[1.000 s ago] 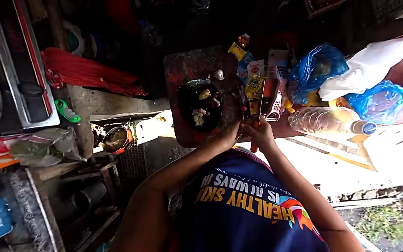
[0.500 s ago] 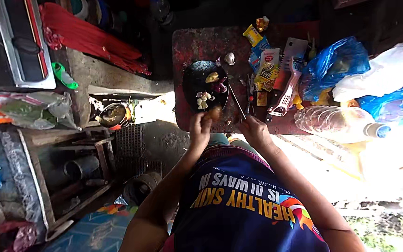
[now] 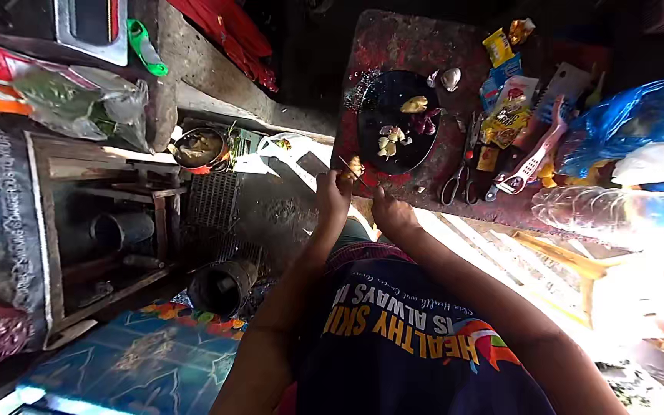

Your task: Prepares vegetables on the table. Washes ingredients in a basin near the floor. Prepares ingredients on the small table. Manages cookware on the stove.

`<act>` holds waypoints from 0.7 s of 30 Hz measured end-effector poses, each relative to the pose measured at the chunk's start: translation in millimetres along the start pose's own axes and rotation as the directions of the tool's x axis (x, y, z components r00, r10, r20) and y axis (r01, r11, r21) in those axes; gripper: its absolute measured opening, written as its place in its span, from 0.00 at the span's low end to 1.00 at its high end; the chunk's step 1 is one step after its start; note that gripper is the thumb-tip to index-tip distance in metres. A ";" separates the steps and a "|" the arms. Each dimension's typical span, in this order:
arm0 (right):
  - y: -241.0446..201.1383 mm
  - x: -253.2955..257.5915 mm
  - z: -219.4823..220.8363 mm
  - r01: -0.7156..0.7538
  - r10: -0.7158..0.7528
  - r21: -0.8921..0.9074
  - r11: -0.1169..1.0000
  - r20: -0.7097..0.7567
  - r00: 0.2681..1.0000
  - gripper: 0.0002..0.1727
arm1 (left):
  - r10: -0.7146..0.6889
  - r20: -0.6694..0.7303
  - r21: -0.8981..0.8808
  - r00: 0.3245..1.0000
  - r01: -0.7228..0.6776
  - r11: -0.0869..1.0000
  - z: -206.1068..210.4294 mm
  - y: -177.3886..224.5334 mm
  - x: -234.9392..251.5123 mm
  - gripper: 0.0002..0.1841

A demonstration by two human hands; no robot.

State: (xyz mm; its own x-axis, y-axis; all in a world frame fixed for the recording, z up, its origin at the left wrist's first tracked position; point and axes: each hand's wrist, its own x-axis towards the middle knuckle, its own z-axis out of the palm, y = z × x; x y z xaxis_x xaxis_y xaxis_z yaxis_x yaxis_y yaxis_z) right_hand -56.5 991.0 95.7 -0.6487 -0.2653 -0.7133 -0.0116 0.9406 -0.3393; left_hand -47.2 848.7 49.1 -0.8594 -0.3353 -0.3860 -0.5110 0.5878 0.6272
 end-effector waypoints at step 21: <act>-68.6 -6.6 14.5 -0.393 0.394 -0.050 0.918 0.020 0.919 0.25 | 0.257 0.233 -0.068 0.938 -0.248 0.966 -16.9 -9.7 19.1 0.11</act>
State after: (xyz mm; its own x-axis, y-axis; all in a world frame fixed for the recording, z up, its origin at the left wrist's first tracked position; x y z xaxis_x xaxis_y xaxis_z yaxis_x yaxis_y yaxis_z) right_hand -40.4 925.2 114.8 -0.5857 0.1226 -0.8012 0.2060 0.9785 -0.0009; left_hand -58.9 824.2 47.1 -0.9337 0.0082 -0.3580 -0.2815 0.6011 0.7480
